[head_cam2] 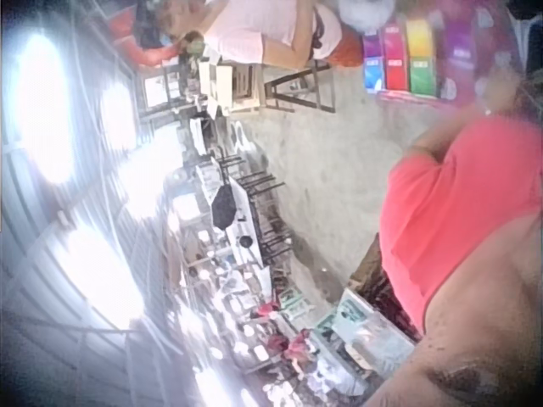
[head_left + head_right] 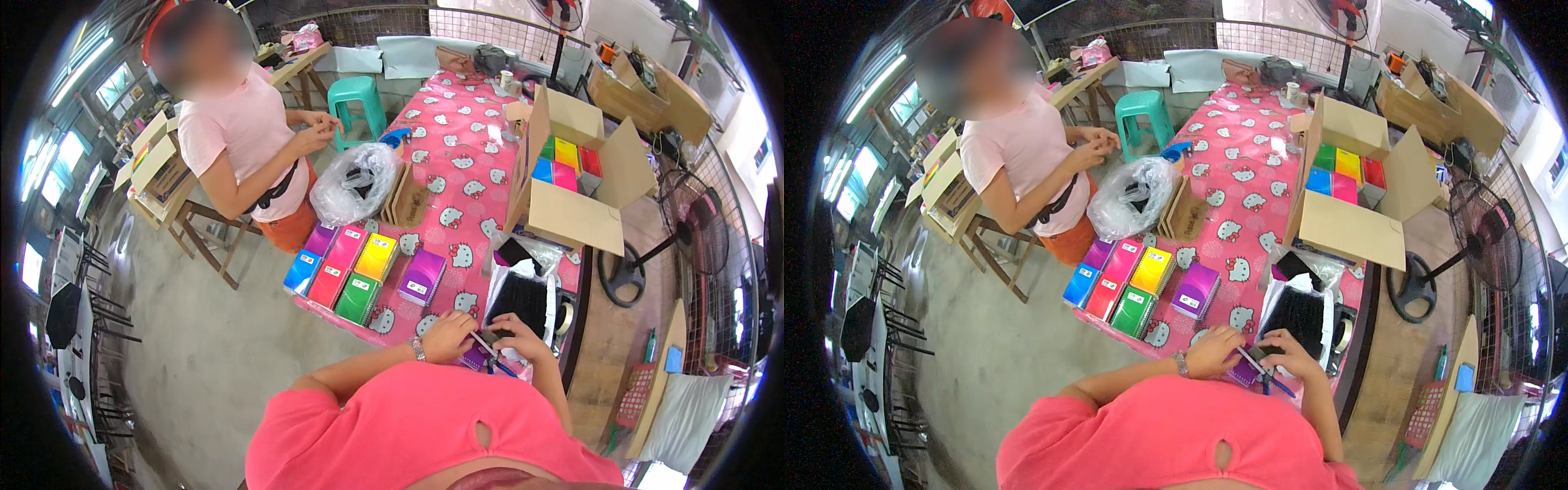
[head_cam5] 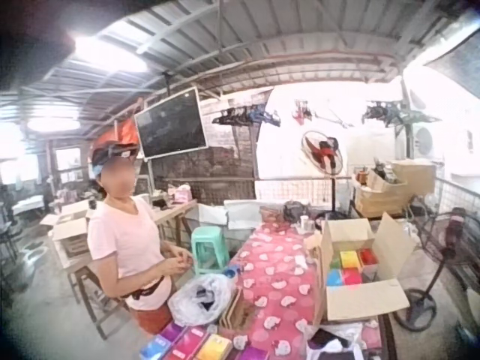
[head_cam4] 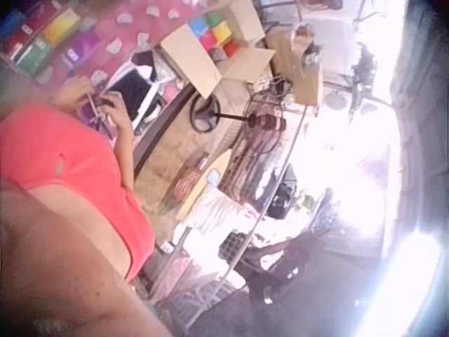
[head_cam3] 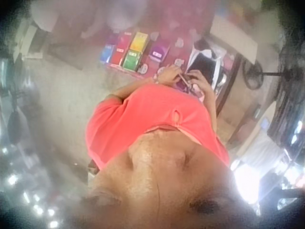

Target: The person organizes stacks of notebooks by color on a table, placing them into a bag and a box.

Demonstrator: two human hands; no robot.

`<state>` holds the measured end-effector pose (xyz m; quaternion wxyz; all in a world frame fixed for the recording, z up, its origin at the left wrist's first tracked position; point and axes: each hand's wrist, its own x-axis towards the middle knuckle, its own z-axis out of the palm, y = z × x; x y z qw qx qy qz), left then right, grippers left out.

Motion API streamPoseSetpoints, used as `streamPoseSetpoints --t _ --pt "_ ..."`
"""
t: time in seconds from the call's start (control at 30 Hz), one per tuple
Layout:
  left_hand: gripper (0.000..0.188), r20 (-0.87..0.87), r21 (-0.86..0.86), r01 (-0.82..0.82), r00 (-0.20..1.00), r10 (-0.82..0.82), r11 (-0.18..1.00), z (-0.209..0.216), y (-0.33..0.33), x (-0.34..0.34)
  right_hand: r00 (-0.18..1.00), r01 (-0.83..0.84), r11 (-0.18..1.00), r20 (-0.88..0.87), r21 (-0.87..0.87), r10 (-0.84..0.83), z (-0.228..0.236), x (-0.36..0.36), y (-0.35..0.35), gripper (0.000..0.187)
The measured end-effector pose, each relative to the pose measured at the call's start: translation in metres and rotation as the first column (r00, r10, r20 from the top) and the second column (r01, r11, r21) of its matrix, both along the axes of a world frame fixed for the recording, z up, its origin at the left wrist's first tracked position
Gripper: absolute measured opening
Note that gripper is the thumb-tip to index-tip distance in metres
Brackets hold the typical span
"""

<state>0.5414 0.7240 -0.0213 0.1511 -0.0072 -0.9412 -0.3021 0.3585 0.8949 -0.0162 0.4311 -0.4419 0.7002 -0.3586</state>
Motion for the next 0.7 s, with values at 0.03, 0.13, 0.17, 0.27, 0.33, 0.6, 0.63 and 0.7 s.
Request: streamPoseSetpoints --t 0.03,0.13,0.17,0.27,0.33,0.6,0.63,0.7 --pt "0.030 0.007 0.027 -0.004 1.000 0.004 1.000 -0.002 -0.003 0.001 0.923 0.016 0.991 0.384 -0.135 0.037 0.010 0.003 0.000 0.052" --pt "0.027 -0.003 0.086 0.002 1.000 -0.002 0.996 -0.008 -0.012 0.000 0.610 0.082 0.947 0.767 -0.310 0.199 0.023 0.010 -0.007 0.047" --pt "0.027 -0.002 0.082 0.002 1.000 -0.002 0.997 -0.010 -0.015 0.001 0.835 0.030 0.986 0.546 -0.164 0.065 0.021 0.012 -0.013 0.053" --pt "0.026 0.017 0.115 0.012 1.000 -0.014 0.993 -0.005 -0.024 -0.002 0.988 0.065 0.998 0.143 -0.012 -0.063 0.015 0.006 -0.016 0.058" --pt "0.025 0.055 0.081 0.002 0.998 -0.006 0.997 -0.004 -0.027 0.002 0.691 0.077 0.945 0.700 -0.319 0.181 0.025 0.008 -0.018 0.048" --pt "0.021 0.054 0.249 0.042 0.997 -0.057 0.967 -0.013 -0.031 -0.003 0.930 0.318 0.914 0.270 -0.254 -0.249 0.005 0.002 0.008 0.048" --pt "0.020 0.051 0.274 0.024 0.998 -0.040 0.961 -0.016 -0.030 0.002 0.939 0.341 0.879 0.091 -0.334 -0.330 0.016 0.003 0.020 0.048" --pt "0.021 0.058 0.339 -0.019 0.998 -0.001 0.941 -0.011 -0.028 0.008 0.731 0.629 0.654 0.033 -0.420 -0.681 0.014 0.005 0.055 0.047"
